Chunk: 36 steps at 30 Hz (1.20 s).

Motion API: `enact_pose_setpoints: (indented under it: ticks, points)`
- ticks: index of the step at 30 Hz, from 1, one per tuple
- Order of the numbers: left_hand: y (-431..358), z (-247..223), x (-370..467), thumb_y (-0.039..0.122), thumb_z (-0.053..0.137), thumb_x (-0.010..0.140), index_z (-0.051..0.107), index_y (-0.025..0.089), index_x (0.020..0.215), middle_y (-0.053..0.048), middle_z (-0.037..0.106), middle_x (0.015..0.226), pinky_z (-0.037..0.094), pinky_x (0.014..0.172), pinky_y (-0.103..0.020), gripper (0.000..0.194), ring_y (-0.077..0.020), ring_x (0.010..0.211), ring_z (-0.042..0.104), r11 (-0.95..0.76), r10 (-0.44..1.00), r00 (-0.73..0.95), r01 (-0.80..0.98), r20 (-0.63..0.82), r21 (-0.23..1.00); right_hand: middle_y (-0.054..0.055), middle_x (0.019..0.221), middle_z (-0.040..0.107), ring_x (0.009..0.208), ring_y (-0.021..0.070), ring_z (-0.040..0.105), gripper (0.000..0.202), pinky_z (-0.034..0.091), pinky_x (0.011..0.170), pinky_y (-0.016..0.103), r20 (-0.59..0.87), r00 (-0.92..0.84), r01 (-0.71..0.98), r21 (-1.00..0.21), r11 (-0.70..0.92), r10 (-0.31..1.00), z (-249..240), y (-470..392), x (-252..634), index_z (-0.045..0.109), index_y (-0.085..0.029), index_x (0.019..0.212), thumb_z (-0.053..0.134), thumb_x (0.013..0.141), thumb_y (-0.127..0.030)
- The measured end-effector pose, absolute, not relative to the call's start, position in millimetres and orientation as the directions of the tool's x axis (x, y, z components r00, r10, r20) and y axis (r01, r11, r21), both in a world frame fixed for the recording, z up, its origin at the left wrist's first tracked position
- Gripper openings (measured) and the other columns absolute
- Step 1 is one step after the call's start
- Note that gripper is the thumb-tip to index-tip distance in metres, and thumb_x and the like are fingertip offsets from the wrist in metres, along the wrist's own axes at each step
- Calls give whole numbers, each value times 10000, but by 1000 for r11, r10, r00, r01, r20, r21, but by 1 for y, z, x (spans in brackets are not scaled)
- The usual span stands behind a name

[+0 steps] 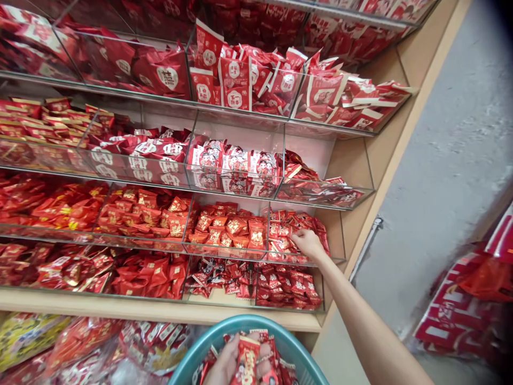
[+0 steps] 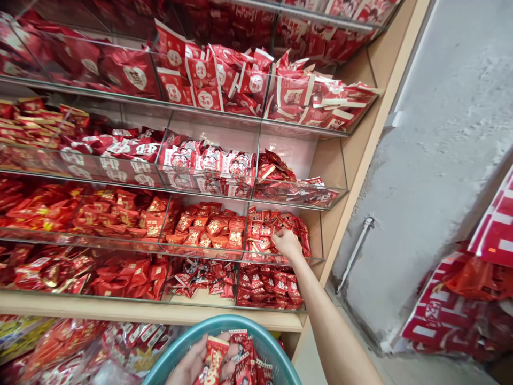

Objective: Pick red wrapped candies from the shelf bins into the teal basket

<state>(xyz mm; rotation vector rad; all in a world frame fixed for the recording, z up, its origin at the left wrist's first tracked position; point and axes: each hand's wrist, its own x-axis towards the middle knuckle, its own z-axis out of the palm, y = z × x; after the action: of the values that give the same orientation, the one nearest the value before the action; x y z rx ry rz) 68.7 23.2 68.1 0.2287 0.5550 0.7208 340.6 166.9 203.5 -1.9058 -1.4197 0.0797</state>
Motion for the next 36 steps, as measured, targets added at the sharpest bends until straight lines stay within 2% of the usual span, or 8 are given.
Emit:
enact_pose_setpoints:
  ticks: [3,6,11,18,25,29,36]
  points:
    - [23,70,70,361,564,836,272,160,1394,-171,660,1059,534,701,-402,661,-283,842,676,740,673,600,-557,-434,378,33,693,669,698,181,607,110,381,583,247,352,355,795,-601,-81,866,203,170,343,628,-205,623,571,655,-293]
    - [22,75,68,354,574,829,291,177,1386,-162,663,1062,541,696,-402,649,-277,834,680,737,674,579,-566,-459,369,12,629,654,621,147,584,96,384,548,226,329,323,778,-626,-51,887,200,173,346,625,-192,611,593,639,-278]
    - [16,86,63,361,616,801,373,192,1353,-152,670,1060,547,710,-386,626,-267,834,684,731,678,534,-566,-506,382,-7,493,587,512,120,524,146,357,479,218,295,291,742,-670,-20,910,195,176,349,600,-177,539,642,608,-299]
    - [10,97,61,348,622,805,391,188,1339,-143,685,1029,553,690,-369,604,-265,831,686,711,692,481,-584,-539,393,-39,393,478,428,95,433,230,305,439,224,252,265,718,-696,-15,931,196,174,349,539,-186,455,642,603,-329]
    - [9,102,60,324,608,820,367,185,1345,-142,685,1031,560,673,-363,594,-263,824,688,704,689,436,-592,-578,393,-45,418,493,423,77,401,243,291,424,214,225,211,672,-740,26,951,199,169,344,525,-182,475,679,568,-345]
    - [8,105,58,312,610,821,372,158,1339,-138,692,1014,562,673,-343,590,-251,837,687,703,691,434,-587,-578,400,-30,470,549,444,75,435,213,328,444,204,214,195,629,-776,45,957,201,168,342,544,-174,496,677,585,-315]
    - [1,104,62,269,637,800,427,138,1297,-119,699,992,557,677,-309,554,-238,863,681,675,723,409,-592,-557,441,35,467,604,413,100,468,298,372,428,227,146,288,590,-805,-56,946,202,172,346,587,-163,496,650,664,-401]
